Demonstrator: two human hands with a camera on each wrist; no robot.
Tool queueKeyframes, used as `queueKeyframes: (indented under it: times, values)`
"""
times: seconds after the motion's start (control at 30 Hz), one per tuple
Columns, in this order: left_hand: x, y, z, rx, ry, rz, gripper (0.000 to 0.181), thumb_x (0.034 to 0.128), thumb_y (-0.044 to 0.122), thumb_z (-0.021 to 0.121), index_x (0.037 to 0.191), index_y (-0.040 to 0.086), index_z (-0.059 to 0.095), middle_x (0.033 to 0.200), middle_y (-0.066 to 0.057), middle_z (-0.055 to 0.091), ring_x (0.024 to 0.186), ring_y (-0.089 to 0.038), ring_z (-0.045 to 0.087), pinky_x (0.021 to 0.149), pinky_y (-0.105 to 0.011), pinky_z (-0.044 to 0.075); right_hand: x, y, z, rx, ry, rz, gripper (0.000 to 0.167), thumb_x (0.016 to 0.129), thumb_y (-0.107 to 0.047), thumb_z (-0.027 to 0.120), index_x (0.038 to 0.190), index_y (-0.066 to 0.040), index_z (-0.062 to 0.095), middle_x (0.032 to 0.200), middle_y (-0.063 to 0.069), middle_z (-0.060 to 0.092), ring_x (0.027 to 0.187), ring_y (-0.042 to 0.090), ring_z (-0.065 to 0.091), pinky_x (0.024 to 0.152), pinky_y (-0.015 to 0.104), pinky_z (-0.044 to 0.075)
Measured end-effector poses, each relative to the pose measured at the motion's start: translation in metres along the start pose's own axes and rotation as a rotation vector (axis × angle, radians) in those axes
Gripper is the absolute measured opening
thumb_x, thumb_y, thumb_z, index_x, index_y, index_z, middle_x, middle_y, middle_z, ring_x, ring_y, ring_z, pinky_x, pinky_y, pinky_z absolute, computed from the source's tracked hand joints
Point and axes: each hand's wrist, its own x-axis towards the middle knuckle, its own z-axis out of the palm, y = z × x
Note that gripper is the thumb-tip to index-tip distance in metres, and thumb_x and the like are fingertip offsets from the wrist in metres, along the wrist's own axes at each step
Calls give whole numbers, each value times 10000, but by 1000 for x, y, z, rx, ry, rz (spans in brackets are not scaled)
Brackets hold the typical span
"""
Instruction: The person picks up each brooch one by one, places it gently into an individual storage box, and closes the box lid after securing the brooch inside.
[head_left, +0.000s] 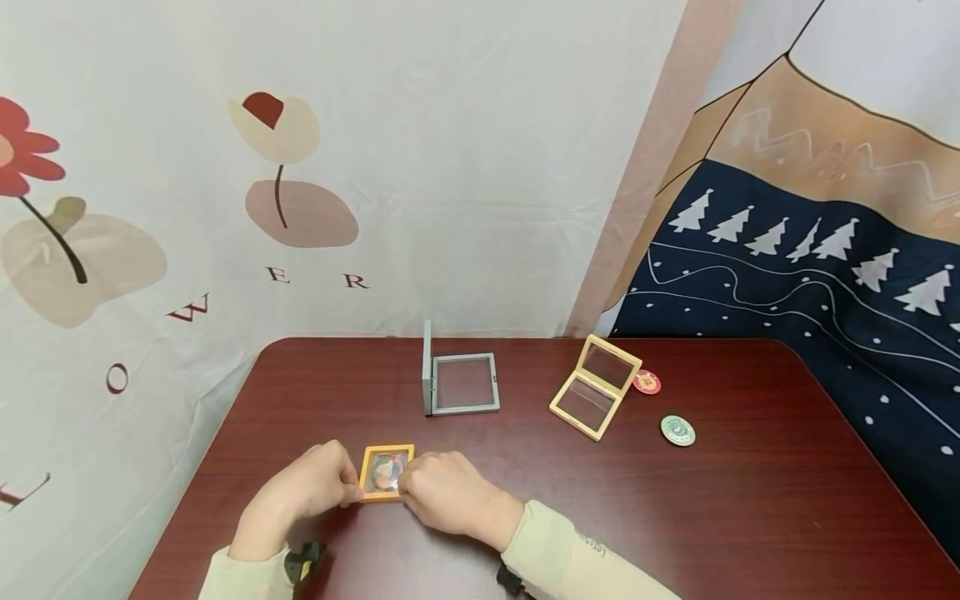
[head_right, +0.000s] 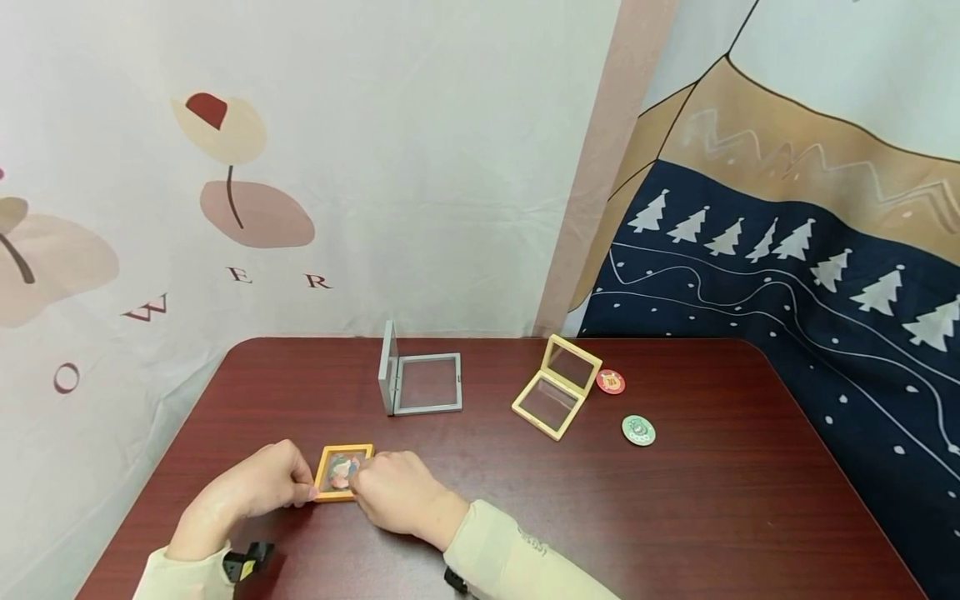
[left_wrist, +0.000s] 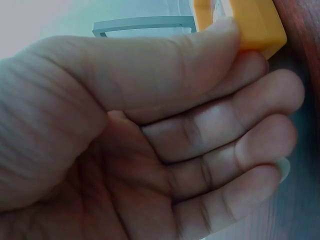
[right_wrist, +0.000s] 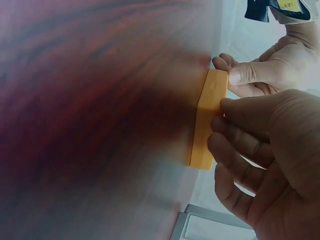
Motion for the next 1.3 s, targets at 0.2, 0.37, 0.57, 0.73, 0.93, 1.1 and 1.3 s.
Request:
queueKeyframes:
  times: [0.2,0.37,0.57,0.73,0.93,1.1,1.3]
  values:
    - [1,2,0,2,-3,-11,225,853,-5,799,666,104,736,627,25,603,620,-150,491,610,-326,433,-9,10,-8,3,78,-6,129,980,-239,702,854,-239,727,794,-138,619,738,21,580,633,197,489]
    - [0,2,2,9,2,-28,279,851,-4,810,616,86,689,579,29,555,592,-141,462,592,-313,415,-26,25,-23,31,187,-19,89,974,-263,730,985,-185,771,880,-86,675,830,75,640,731,217,528]
    - [0,2,1,8,1,-26,285,853,-7,798,610,87,683,557,32,510,579,-136,433,582,-310,394,-48,44,-35,62,260,-7,166,965,-252,757,1063,-119,766,989,-43,710,934,116,677,819,262,554]
    - [0,1,2,1,-4,-32,299,856,1,802,602,81,668,552,29,495,579,-136,440,585,-311,395,-69,58,-38,38,273,11,232,933,-254,789,1102,-100,745,1051,-21,710,975,138,678,841,303,560]
    - [1,3,3,2,-14,-40,295,853,-8,794,601,78,666,549,30,478,575,-134,425,580,-306,386,-104,79,-41,11,283,64,319,905,-260,801,1155,-74,730,1124,21,713,1046,190,676,924,383,545]
    - [2,4,4,40,3,-44,257,852,32,816,634,94,694,578,19,535,581,-145,465,575,-312,406,-134,99,-49,7,288,152,387,888,-274,816,1192,-55,722,1196,63,710,1123,233,668,972,444,533]
    - [2,9,2,105,29,-33,296,849,82,831,619,103,646,599,28,512,592,-149,455,582,-320,405,-167,122,-57,-8,299,256,454,862,-287,847,1228,-51,716,1294,106,679,1200,274,631,1000,487,503]
